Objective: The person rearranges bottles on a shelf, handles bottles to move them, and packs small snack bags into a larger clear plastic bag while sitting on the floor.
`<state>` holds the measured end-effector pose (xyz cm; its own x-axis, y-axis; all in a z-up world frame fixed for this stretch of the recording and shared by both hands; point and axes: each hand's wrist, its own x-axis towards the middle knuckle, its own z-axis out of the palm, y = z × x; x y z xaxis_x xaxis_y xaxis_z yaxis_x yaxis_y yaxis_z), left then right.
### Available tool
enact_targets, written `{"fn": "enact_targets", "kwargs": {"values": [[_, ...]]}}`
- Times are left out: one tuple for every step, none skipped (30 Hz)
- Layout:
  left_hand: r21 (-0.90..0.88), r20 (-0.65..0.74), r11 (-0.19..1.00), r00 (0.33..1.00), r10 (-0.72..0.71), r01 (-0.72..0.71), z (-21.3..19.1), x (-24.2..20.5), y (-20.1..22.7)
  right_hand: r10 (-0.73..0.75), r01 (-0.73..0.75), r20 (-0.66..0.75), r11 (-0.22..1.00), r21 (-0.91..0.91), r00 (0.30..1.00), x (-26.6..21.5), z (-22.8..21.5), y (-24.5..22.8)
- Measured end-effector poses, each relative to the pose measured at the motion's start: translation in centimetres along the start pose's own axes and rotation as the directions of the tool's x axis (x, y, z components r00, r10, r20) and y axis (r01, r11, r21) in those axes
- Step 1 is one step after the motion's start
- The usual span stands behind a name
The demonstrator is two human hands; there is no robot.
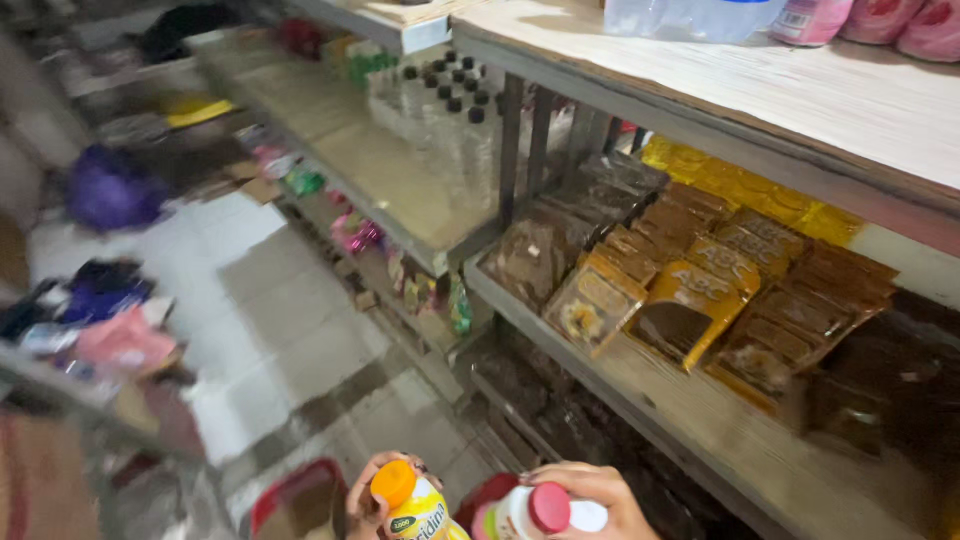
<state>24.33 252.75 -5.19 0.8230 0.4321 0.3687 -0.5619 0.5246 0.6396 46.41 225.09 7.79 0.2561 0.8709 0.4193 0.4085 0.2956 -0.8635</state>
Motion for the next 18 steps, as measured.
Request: {"fn": "enact_targets", "kwargs": {"values": [[-0.125, -0.16, 0.991, 0.985, -0.061, 0.041, -0.7, 2.6, 0.6, 0.004, -0.005, -0.064, 1.0, -0.015, 0.998, 1.0, -0.1, 0.9], [-0.254, -0.313, 0.964, 0.936, -0.161, 0.081, -0.8, 4.1, 0.5, 0.023, -0.027, -0.137, 0.999, -0.024, 0.99, 1.1, 0.2, 1.3], [-0.376, -0.446, 0.921, 0.851, -0.276, 0.101, -0.9, 5.9, 0.2, 0.091, -0.101, -0.206, 0.994, -0.039, 0.974, 1.6, 0.2, 2.1], [-0.419, -0.405, 0.894, 0.848, -0.341, 0.159, -1.6, 7.4, 0.2, 0.165, -0.183, -0.277, 0.982, -0.039, 0.947, 1.9, 0.5, 2.9], [-0.461, -0.363, 0.861, 0.839, -0.405, 0.216, -2.4, 9.0, 0.2, 0.236, -0.263, -0.345, 0.964, -0.032, 0.908, 2.0, 1.1, 3.4], [-0.488, -0.303, 0.832, 0.843, -0.444, 0.263, -3.8, 12.0, 0.2, 0.248, -0.271, -0.407, 0.962, -0.001, 0.879, 3.0, 1.7, 4.3], [-0.51, -0.33, 0.804, 0.794, -0.511, 0.305, -5.2, 14.2, 0.3, 0.258, -0.276, -0.467, 0.961, 0.031, 0.845, 3.9, 2.7, 5.1], [-0.537, -0.361, 0.772, 0.734, -0.575, 0.34, -6.3, 15.4, 0.1, 0.276, -0.285, -0.519, 0.956, 0.064, 0.809, 4.6, 3.7, 5.8], [-0.563, -0.389, 0.738, 0.669, -0.634, 0.373, -7.5, 16.3, 0.0, 0.31, -0.324, -0.56, 0.943, 0.076, 0.768, 5.2, 5.0, 6.6], [-0.57, -0.338, 0.694, 0.645, -0.686, 0.439, -8.2, 16.8, -0.8, 0.343, -0.367, -0.593, 0.926, 0.085, 0.728, 5.7, 5.7, 7.3], [-0.573, -0.286, 0.646, 0.616, -0.734, 0.504, -8.9, 17.1, -1.3, 0.374, -0.408, -0.625, 0.908, 0.096, 0.685, 6.0, 6.2, 7.8], [-0.571, -0.244, 0.602, 0.585, -0.774, 0.559, -9.8, 17.2, -1.0, 0.405, -0.416, -0.659, 0.897, 0.151, 0.634, 6.5, 7.1, 8.3], [-0.524, -0.177, 0.564, 0.566, -0.805, 0.638, -10.7, 17.4, -0.4, 0.436, -0.42, -0.688, 0.884, 0.205, 0.581, 7.0, 8.0, 8.5], [-0.47, -0.112, 0.519, 0.535, -0.837, 0.714, -11.2, 17.5, 0.3, 0.469, -0.421, -0.714, 0.868, 0.263, 0.52, 7.3, 9.0, 8.5], [-0.41, -0.049, 0.471, 0.496, -0.867, 0.781, -11.4, 17.8, 1.2, 0.448, -0.422, -0.752, 0.872, 0.248, 0.483, 7.7, 9.8, 8.3], [-0.344, -0.01, 0.507, 0.537, -0.844, 0.79, -11.0, 18.5, 2.1, 0.422, -0.426, -0.789, 0.876, 0.228, 0.447, 8.0, 10.1, 8.0], [-0.28, 0.033, 0.544, 0.574, -0.818, 0.791, -10.3, 19.5, 3.2, 0.395, -0.431, -0.822, 0.878, 0.207, 0.41, 8.4, 10.3, 7.4], [-0.217, 0.078, 0.585, 0.612, -0.787, 0.781, -9.2, 20.7, 4.6, 0.347, -0.404, -0.835, 0.899, 0.168, 0.426, 9.0, 10.3, 6.8]]}}
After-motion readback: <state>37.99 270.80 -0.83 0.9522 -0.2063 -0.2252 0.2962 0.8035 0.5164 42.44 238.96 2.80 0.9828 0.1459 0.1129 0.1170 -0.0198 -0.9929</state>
